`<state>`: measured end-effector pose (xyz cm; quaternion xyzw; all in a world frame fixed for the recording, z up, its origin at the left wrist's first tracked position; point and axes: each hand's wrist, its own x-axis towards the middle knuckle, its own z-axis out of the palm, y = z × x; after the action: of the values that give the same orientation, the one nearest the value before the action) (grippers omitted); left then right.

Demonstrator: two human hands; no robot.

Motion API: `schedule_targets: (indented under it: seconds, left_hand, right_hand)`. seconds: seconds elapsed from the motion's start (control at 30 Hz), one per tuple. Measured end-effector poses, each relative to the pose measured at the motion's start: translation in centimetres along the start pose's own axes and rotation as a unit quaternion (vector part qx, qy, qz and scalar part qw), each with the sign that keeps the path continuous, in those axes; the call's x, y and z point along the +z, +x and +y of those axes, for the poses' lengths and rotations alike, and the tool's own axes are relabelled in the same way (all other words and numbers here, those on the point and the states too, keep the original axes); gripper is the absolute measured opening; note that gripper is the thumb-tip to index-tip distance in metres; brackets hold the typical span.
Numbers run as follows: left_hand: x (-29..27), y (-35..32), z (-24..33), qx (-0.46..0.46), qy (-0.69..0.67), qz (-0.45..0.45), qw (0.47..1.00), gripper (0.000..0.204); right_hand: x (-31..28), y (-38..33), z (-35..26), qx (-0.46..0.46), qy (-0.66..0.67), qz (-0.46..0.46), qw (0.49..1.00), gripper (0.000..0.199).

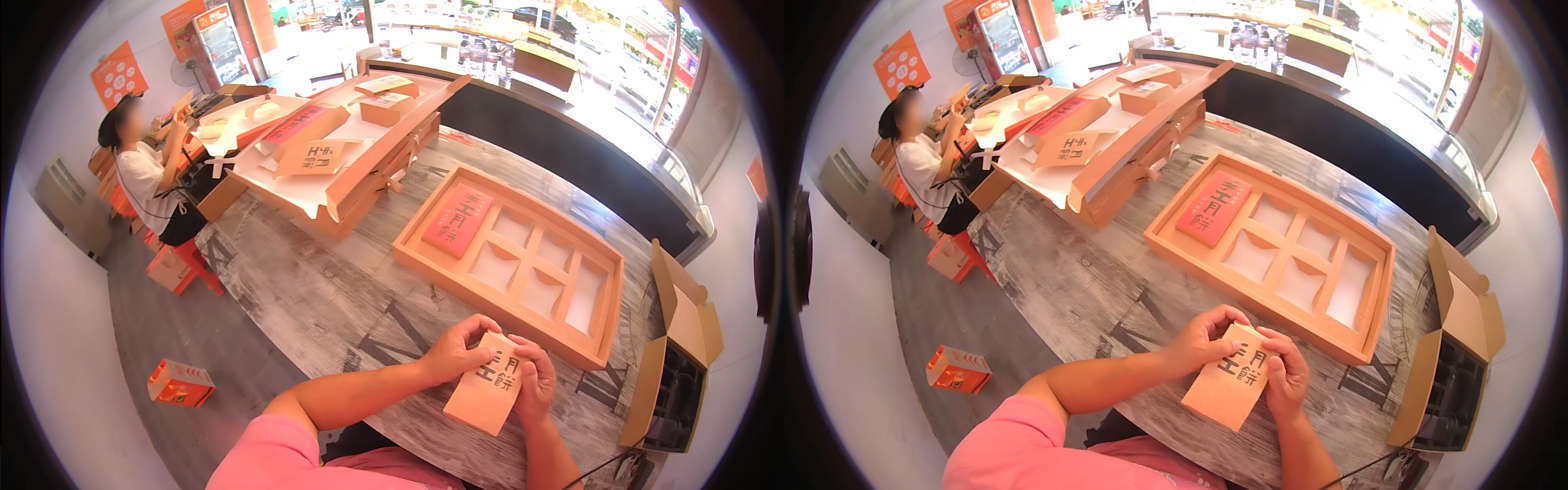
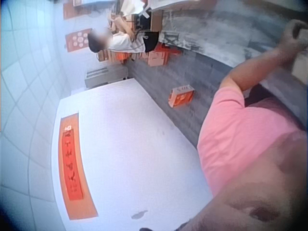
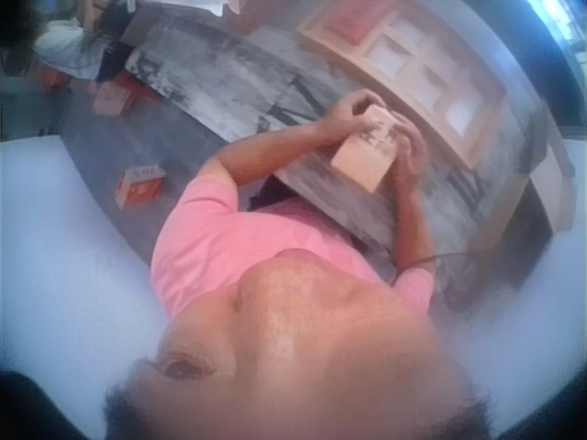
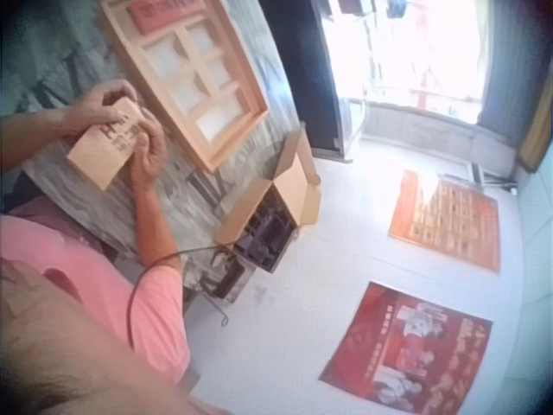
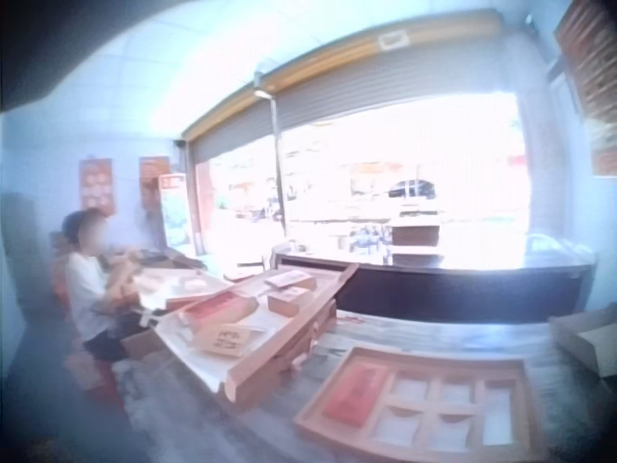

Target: The person assembles a large cardboard tray by folding the sides and tucking in the tabs by hand, then places a pre-assembled divider insert and small cardboard containers inside it.

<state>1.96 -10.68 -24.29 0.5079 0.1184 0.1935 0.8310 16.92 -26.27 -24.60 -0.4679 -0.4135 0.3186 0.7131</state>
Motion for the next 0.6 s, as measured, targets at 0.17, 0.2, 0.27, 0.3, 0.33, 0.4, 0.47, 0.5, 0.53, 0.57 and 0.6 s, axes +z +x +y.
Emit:
schedule_targets:
  seconds: [0.17, 0.2, 0.27, 0.3, 0.33, 0.4, 0.47, 0.5, 0.53, 0.57, 0.6]
  left_hand:
    - [0.0, 0.1, -0.4, 0.013, 0.003, 0.023, 1.000, 0.030]
    - [0.0, 0.1, -0.3, 0.021, 0.006, 0.027, 0.999, 0.029]
    - [-0.2, 0.0, -0.2, 0.029, 0.014, 0.026, 0.999, 0.032]
    - [-0.1, 0.0, 0.1, 0.029, 0.010, 0.034, 0.999, 0.033]
    - [0.0, 0.0, 0.4, 0.029, 0.006, 0.042, 0.999, 0.034]
    - [0.1, -0.1, 0.9, 0.035, -0.006, 0.061, 0.997, 0.036]
    - [0.1, 0.0, 1.0, 0.053, -0.019, 0.082, 0.995, 0.035]
    - [0.0, 0.1, 1.1, 0.051, -0.030, 0.087, 0.994, 0.034]
    - [-0.4, 0.2, 1.2, 0.050, -0.041, 0.093, 0.994, 0.034]
    - [-0.6, 0.3, 1.2, 0.050, -0.051, 0.101, 0.992, 0.034]
    - [-0.8, 0.3, 1.2, 0.051, -0.050, 0.100, 0.992, 0.033]
  right_hand:
    - [0.6, 0.2, -0.2, 0.005, -0.002, -0.006, 1.000, 0.031]
    - [0.4, 0.2, -0.3, 0.004, 0.001, -0.008, 1.000, 0.032]
    - [0.2, 0.0, -0.2, -0.008, 0.018, -0.035, 0.999, 0.039]
    - [0.7, 0.2, -0.3, -0.021, 0.023, -0.040, 0.999, 0.041]
    - [0.8, 0.3, -0.5, -0.034, 0.029, -0.046, 0.998, 0.043]
    - [0.6, 0.1, -0.6, -0.046, -0.013, -0.045, 0.998, 0.047]
    - [0.3, 0.1, -0.8, -0.066, -0.094, -0.023, 0.993, 0.049]
    - [0.0, 0.2, -0.6, -0.098, -0.149, -0.040, 0.983, 0.051]
    - [-0.2, 0.5, -0.2, -0.129, -0.204, -0.057, 0.969, 0.055]
    - [-0.1, 0.9, -0.2, -0.159, -0.256, -0.075, 0.950, 0.058]
    - [0.2, 1.2, -0.5, -0.189, -0.286, -0.078, 0.936, 0.060]
